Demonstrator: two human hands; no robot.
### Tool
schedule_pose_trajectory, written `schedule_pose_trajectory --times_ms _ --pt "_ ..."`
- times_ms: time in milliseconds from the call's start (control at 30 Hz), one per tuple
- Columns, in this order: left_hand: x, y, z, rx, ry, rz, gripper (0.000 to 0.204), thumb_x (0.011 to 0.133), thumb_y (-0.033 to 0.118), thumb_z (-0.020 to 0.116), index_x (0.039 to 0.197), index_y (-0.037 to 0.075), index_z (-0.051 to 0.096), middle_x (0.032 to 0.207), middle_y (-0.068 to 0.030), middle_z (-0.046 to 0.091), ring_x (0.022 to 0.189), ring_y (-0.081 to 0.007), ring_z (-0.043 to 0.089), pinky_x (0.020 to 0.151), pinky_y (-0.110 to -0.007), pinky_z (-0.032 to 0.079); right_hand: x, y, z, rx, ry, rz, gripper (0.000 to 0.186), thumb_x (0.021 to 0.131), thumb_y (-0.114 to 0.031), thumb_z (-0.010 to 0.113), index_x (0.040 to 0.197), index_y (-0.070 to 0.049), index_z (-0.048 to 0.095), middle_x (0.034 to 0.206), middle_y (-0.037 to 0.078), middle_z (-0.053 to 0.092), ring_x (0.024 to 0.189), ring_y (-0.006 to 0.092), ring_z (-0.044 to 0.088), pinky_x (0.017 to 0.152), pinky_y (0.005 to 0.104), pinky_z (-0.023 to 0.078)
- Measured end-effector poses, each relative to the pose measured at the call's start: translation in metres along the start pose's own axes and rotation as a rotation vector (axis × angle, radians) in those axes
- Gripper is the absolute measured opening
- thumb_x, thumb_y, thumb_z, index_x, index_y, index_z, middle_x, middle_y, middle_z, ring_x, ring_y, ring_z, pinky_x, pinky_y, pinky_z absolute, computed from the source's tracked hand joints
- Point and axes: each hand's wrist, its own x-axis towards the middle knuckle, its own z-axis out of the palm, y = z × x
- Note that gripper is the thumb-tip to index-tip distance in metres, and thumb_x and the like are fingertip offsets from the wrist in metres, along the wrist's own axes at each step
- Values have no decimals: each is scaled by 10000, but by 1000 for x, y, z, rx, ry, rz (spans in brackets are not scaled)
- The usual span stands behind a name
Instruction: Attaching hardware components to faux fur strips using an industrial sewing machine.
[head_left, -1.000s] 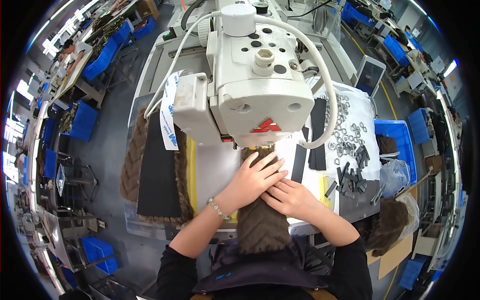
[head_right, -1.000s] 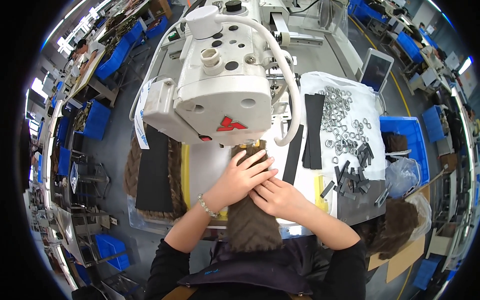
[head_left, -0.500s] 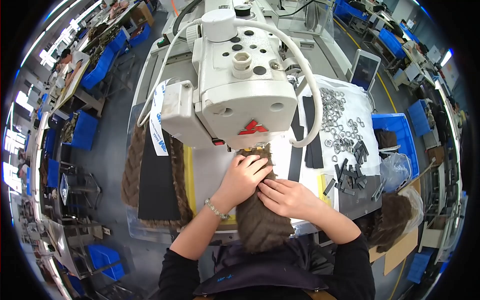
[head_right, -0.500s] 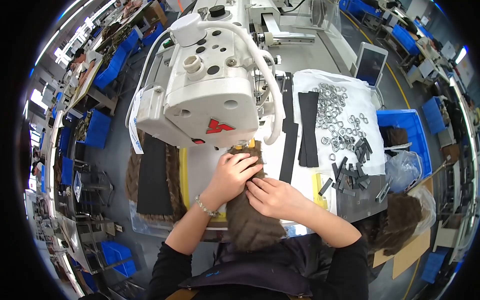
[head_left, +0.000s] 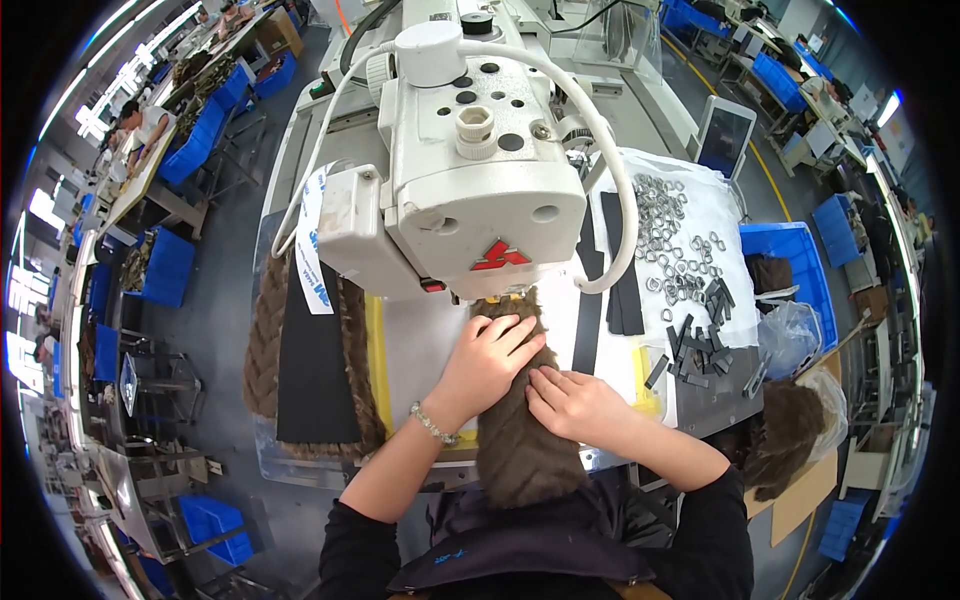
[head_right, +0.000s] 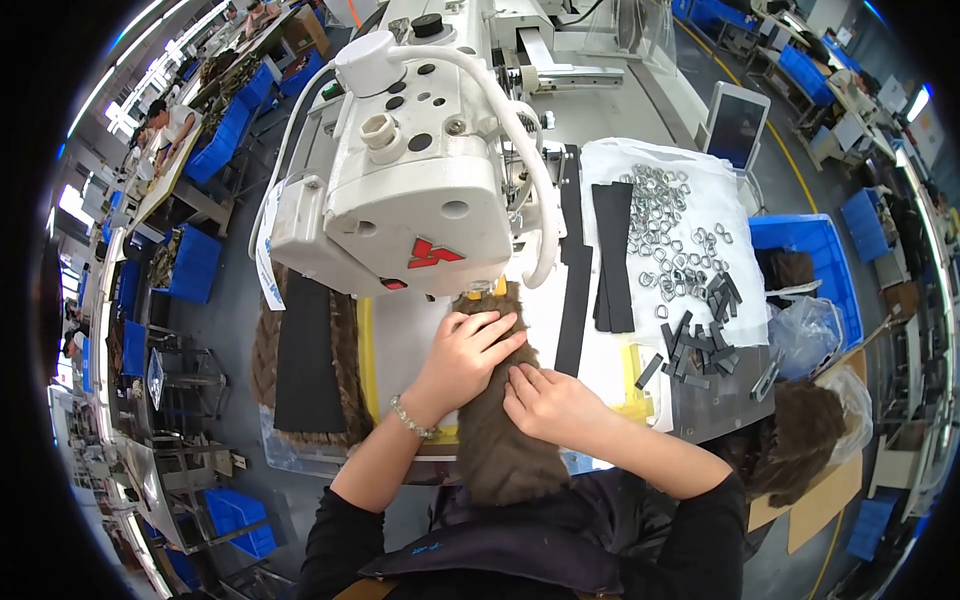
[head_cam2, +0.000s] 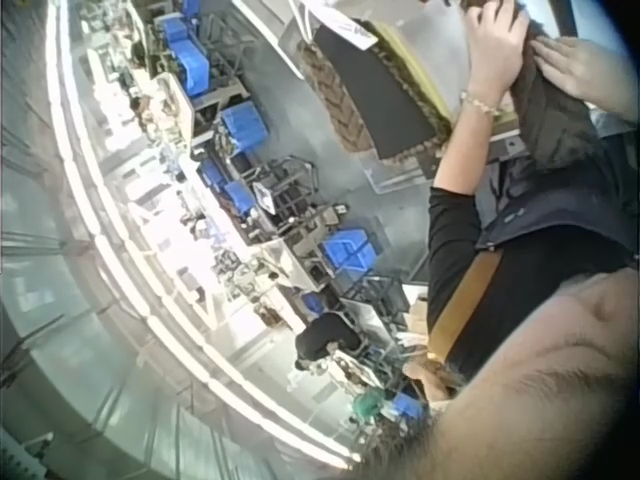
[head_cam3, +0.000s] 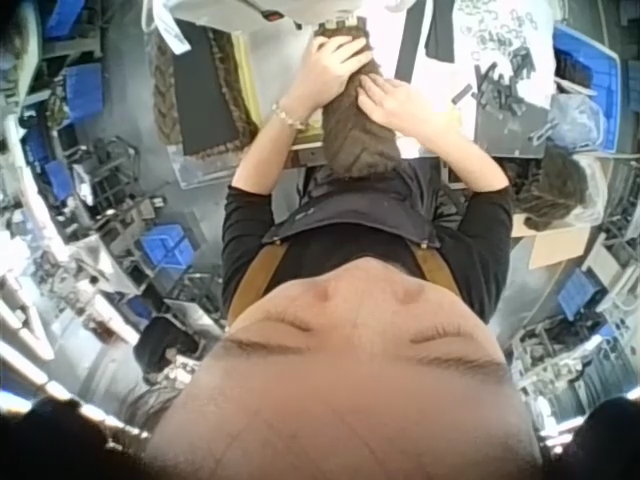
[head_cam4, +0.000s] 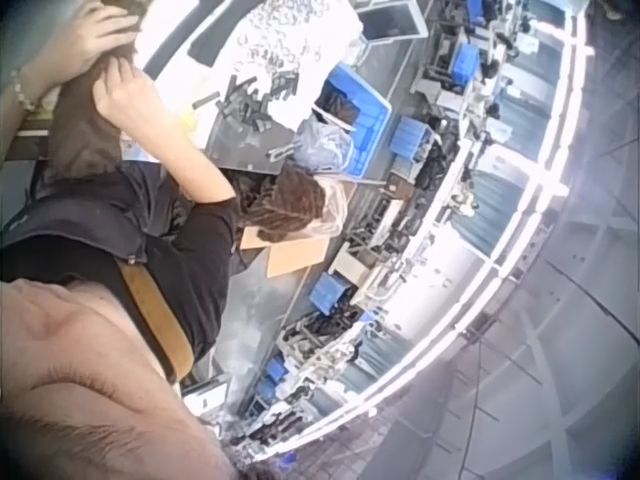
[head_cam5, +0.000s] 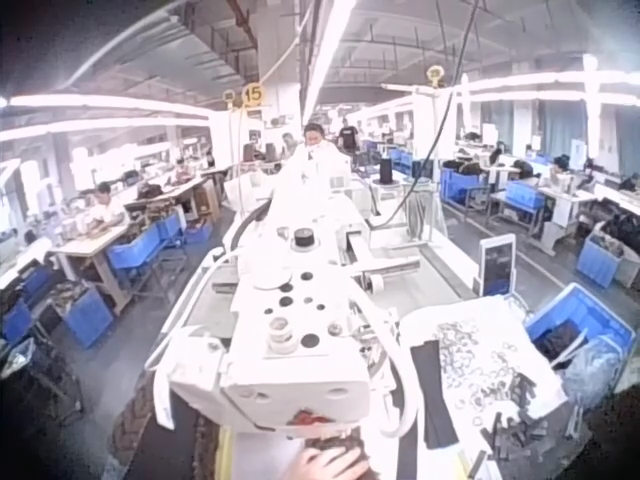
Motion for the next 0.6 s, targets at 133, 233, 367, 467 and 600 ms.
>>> schedule_pose_trajectory --times_ms 133,233,367,467,600 --pt "0 2 -2 -39 -1 20 354 774 94 620 1122 95 689 1229 -82 643 1101 -248 596 928 -394 438 0 -5 -7 -6 -16 52 279 734 -130 612 965 21 653 1065 199 685 985 274 689 839 317 553" --pt "-4 12 -5 -5 -8 56 355 777 95 608 1121 37 675 1228 -141 633 1101 -280 598 944 -414 468 3 8 -31 87 24 7 221 728 -124 609 915 -10 636 956 134 687 906 249 689 815 313 544" --pt "-14 26 -18 94 -7 157 301 755 121 607 1021 -2 674 1108 -176 662 994 -281 645 884 -399 522 8 33 -47 266 -248 105 102 708 -114 614 776 -68 552 762 47 574 714 220 628 705 322 516" --pt "-19 34 -20 -44 -70 411 138 683 130 604 774 30 632 877 -100 668 823 -208 659 779 -306 540 25 43 -34 168 -188 237 305 725 -76 605 1023 -37 649 1011 65 668 890 233 664 790 346 529" --pt "-23 43 -13 -77 -19 513 138 637 155 608 723 47 603 816 -80 646 734 -184 619 719 -284 523 57 43 12 209 169 52 385 738 -76 601 1118 -34 648 1150 91 654 1041 241 649 900 362 520"
